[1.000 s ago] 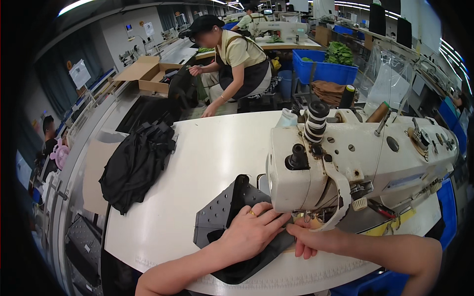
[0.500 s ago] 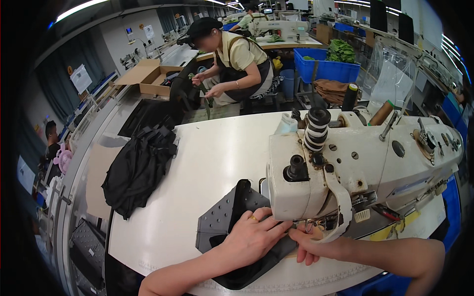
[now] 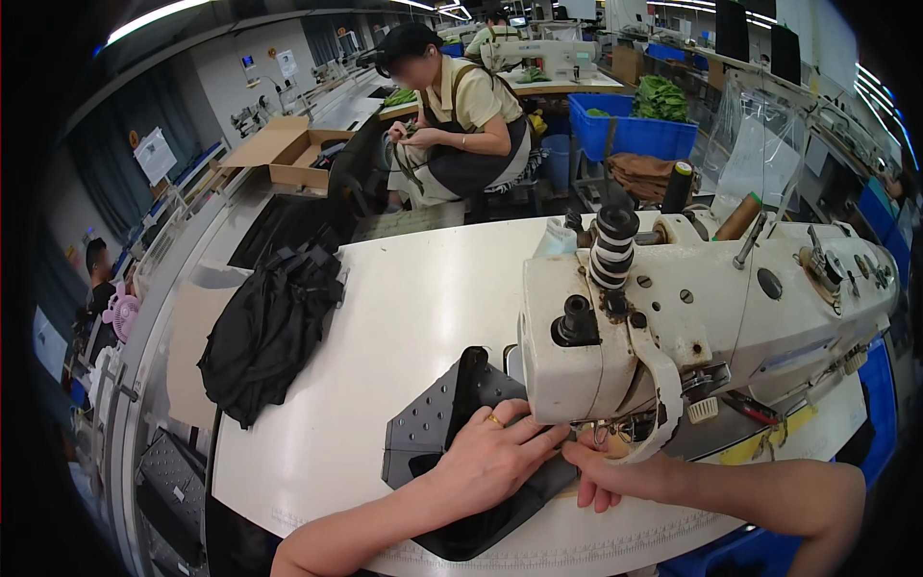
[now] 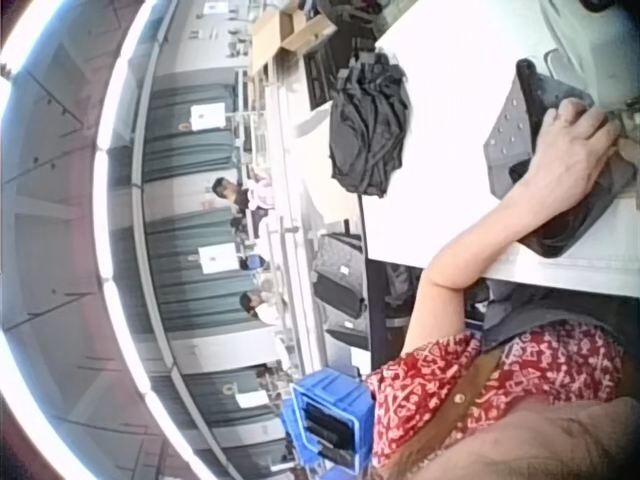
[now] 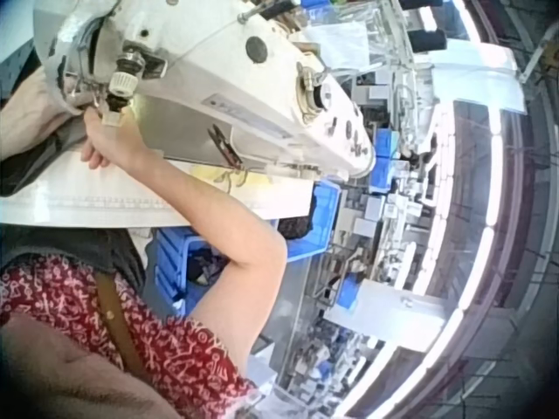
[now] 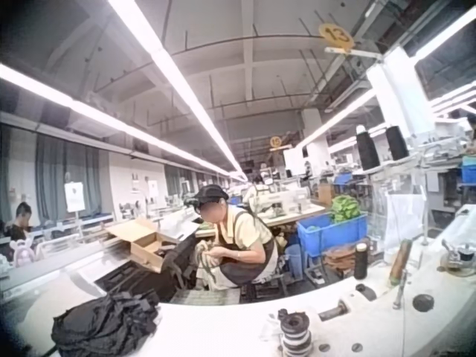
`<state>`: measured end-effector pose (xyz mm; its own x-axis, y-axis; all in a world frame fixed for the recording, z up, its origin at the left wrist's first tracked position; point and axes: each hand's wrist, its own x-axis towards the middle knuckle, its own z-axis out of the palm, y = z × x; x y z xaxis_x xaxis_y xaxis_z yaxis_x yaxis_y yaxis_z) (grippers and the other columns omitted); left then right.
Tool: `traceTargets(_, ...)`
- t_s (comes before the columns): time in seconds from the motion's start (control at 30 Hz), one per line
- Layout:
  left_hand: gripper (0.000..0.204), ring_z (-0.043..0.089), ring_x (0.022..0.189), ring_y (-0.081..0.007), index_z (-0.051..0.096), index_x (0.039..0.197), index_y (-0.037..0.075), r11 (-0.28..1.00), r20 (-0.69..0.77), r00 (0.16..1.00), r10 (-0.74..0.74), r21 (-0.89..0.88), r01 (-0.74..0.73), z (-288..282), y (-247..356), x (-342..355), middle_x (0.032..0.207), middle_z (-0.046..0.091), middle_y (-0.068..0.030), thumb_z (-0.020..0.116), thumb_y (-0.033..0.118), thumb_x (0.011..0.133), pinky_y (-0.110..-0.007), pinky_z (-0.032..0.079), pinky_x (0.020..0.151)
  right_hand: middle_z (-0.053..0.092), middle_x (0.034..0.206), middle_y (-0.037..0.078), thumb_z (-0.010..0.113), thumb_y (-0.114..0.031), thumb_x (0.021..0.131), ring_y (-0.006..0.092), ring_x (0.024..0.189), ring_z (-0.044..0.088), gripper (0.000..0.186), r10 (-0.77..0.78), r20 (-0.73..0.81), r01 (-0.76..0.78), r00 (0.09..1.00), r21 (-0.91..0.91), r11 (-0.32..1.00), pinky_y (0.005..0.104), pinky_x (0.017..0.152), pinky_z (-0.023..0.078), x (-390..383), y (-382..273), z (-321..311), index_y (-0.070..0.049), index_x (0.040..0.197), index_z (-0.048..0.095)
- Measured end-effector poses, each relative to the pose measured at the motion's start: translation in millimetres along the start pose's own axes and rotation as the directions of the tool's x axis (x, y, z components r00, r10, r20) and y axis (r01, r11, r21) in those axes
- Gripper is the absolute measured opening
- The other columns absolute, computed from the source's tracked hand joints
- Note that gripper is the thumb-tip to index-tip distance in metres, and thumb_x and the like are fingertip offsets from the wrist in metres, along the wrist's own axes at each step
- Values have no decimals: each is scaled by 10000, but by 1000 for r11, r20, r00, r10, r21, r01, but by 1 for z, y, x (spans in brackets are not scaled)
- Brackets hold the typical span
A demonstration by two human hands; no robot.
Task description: The person sews fabric or leather components using an industrial sewing machine.
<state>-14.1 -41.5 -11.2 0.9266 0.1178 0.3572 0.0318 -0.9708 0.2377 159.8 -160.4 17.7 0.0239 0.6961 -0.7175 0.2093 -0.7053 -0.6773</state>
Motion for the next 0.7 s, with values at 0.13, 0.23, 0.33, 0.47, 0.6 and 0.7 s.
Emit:
traceTargets(0.13, 352, 519, 1090, -216, 634, 1192, 97, 1000, -7, 1000, -4, -5, 4, 1, -1, 0, 1189, 603, 6, 665, 185, 853, -335, 425, 764, 689, 732, 82, 419, -418, 992, 130, 583, 648, 433, 22, 5, -22, 1000, 5, 1000, 247, 528, 516, 0, -1, -1, -32, 913, 599)
traceTargets(0.23, 352, 523, 1092, -218, 636, 1190, 97, 1000, 13, 1000, -13, -5, 13, 1, -2, 0, 1188, 603, 3, 664, 191, 852, -336, 429, 770, 689, 737, 90, 411, -414, 996, 133, 594, 655, 401, 21, 10, -21, 1000, 25, 999, 245, 527, 515, -1, -3, -1, -51, 938, 571)
traceTargets(0.33, 349, 527, 1088, -219, 640, 1188, 100, 1000, 10, 1000, -1, -17, 1, 1, -3, -1, 1184, 605, -2, 661, 195, 853, -334, 432, 774, 690, 742, 93, 404, -412, 998, 136, 598, 658, 383, 17, 8, -17, 1000, 11, 1000, 244, 526, 513, -3, -3, 0, -63, 941, 551)
traceTargets(0.47, 342, 528, 1084, -219, 643, 1192, 102, 1000, 46, 999, -20, -17, 20, 1, -2, 0, 1175, 608, -2, 648, 190, 861, -335, 432, 779, 682, 694, 75, 495, -376, 986, 117, 537, 629, 368, -26, -29, 27, 999, 57, 998, 241, 472, 497, -3, -2, 1, -51, 850, 602)
traceTargets(0.6, 351, 527, 1081, -219, 642, 1197, 99, 1000, 22, 1000, -2, -10, 2, 1, -2, 0, 1175, 610, 0, 651, 185, 857, -334, 432, 776, 683, 701, 74, 487, -388, 989, 117, 546, 631, 378, -12, -28, 13, 1000, 54, 998, 241, 479, 498, 0, 1, 2, -51, 863, 602)
traceTargets(0.7, 354, 527, 1082, -219, 645, 1198, 95, 1000, 21, 1000, 7, 8, -7, 1, -2, -1, 1176, 611, 2, 653, 185, 856, -333, 435, 766, 683, 705, 76, 480, -399, 993, 116, 547, 632, 387, -14, -27, 15, 1000, 52, 999, 239, 477, 498, 2, 4, 3, -52, 870, 600)
